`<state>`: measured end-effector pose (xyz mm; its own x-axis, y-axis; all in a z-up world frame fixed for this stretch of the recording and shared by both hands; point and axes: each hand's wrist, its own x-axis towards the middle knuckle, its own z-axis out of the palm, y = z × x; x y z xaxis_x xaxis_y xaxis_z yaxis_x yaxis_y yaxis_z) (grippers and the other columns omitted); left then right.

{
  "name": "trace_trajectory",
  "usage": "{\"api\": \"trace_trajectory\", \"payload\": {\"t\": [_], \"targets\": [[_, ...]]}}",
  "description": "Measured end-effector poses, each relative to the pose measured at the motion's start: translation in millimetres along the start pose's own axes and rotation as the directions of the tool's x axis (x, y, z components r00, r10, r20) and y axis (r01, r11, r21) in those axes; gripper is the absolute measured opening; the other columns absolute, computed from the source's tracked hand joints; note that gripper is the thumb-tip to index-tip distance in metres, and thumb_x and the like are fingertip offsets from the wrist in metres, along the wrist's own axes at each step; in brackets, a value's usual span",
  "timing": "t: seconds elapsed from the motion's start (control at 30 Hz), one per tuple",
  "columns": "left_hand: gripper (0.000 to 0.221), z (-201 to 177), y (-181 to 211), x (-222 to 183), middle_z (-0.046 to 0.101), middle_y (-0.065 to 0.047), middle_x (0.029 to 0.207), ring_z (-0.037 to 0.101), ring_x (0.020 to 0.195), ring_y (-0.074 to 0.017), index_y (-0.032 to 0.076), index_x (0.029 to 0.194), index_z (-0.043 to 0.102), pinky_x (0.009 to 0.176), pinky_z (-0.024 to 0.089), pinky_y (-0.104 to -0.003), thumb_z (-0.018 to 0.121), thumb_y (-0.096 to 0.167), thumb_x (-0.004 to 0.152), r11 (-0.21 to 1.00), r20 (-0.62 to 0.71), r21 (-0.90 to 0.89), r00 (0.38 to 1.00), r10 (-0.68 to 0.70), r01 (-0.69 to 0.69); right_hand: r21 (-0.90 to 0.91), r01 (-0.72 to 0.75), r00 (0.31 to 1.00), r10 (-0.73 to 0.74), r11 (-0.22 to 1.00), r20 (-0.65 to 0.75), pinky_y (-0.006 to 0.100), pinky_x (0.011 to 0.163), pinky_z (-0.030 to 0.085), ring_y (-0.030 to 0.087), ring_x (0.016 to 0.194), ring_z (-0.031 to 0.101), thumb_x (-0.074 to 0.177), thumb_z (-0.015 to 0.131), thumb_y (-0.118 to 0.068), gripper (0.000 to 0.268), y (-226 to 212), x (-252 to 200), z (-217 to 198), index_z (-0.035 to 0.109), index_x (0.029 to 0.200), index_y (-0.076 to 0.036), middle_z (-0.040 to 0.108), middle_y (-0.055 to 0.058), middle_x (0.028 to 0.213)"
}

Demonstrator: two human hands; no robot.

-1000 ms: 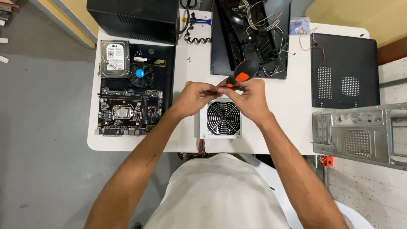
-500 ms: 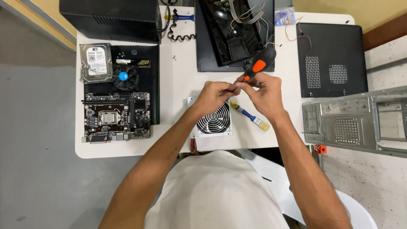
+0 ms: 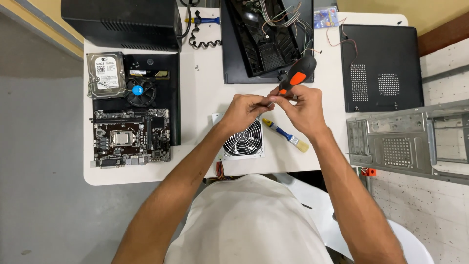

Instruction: Reassembling a computer power supply unit by aligning the fan grill and fastening screws with a screwdriver.

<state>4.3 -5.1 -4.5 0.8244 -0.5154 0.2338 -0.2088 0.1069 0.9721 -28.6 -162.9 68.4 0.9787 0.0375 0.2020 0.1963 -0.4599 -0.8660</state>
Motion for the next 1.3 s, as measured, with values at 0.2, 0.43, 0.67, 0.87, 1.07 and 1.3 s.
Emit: {"api": "trace_trajectory", "payload": {"t": [0.2, 0.43, 0.67, 0.87, 1.07, 1.3], "targets": [[0.018, 1, -3, -1, 0.067, -0.02, 0.083, 0.068, 0.082, -0.0284, -0.002, 0.097, 0.067, 0.067, 0.056, -0.033, 0.063, -0.009, 0.08, 1.0, 0.021, 0.022, 1.0, 0.016, -0.017, 0.012, 0.009, 1.0, -0.009, 1.0, 0.005, 0.032, 0.074, 0.055, 0.024, 0.073, 0.067, 0.077, 0.074, 0.003, 0.014, 0, -2, -1, 0.069, 0.09, 0.001, 0.067, 0.016, 0.073], [0.016, -2, 1, 0, 0.067, -0.02, 0.081, 0.068, 0.08, -0.0277, -0.002, 0.095, 0.067, 0.066, 0.056, -0.033, 0.064, -0.009, 0.08, 0.999, 0.027, 0.028, 0.999, 0.025, -0.026, 0.026, 0.012, 1.0, -0.012, 1.0, 0.013, 0.033, 0.075, 0.055, 0.025, 0.071, 0.066, 0.077, 0.073, 0.004, 0.014, -1, 0, -1, 0.069, 0.09, 0.001, 0.067, 0.016, 0.073], [0.016, -4, 0, 0, 0.067, -0.019, 0.081, 0.068, 0.08, -0.0277, -0.002, 0.095, 0.067, 0.065, 0.056, -0.033, 0.063, -0.008, 0.081, 0.997, 0.035, 0.062, 0.999, 0.037, -0.039, 0.043, 0.034, 0.999, -0.034, 0.998, -0.008, 0.032, 0.073, 0.056, 0.022, 0.071, 0.067, 0.077, 0.074, 0.003, 0.013, 3, 0, 1, 0.069, 0.088, 0.0, 0.067, 0.014, 0.071], [0.016, -6, -6, -2, 0.068, -0.015, 0.083, 0.068, 0.079, -0.0272, -0.001, 0.095, 0.067, 0.067, 0.055, -0.032, 0.07, 0.0, 0.079, 0.986, 0.063, 0.126, 0.993, 0.103, -0.11, 0.043, 0.054, 0.999, -0.054, 0.998, 0.0, 0.032, 0.073, 0.055, 0.022, 0.07, 0.067, 0.074, 0.076, 0.002, 0.015, 8, -3, 3, 0.07, 0.088, -0.001, 0.067, 0.013, 0.071], [0.013, -6, -4, -5, 0.068, -0.019, 0.081, 0.068, 0.076, -0.0321, -0.001, 0.093, 0.068, 0.065, 0.054, -0.036, 0.063, -0.004, 0.082, 0.963, 0.119, 0.253, 0.991, 0.064, -0.092, -0.004, 0.077, 0.996, -0.076, 0.997, 0.035, 0.036, 0.075, 0.055, 0.026, 0.073, 0.068, 0.074, 0.076, -0.001, 0.016, -14, -8, 6, 0.07, 0.09, -0.001, 0.068, 0.014, 0.074], [0.014, -5, 16, -8, 0.069, -0.018, 0.084, 0.068, 0.079, -0.033, -0.003, 0.094, 0.067, 0.07, 0.054, -0.037, 0.056, 0.003, 0.088, 0.934, 0.208, 0.33, 0.976, 0.071, -0.138, -0.226, 0.16, 0.987, -0.155, 0.961, 0.041, 0.027, 0.048, 0.047, 0.022, 0.043, 0.056, 0.083, 0.066, 0.002, 0.007, -18, -18, 6, 0.069, 0.08, -0.004, 0.061, 0.009, 0.056]]}}
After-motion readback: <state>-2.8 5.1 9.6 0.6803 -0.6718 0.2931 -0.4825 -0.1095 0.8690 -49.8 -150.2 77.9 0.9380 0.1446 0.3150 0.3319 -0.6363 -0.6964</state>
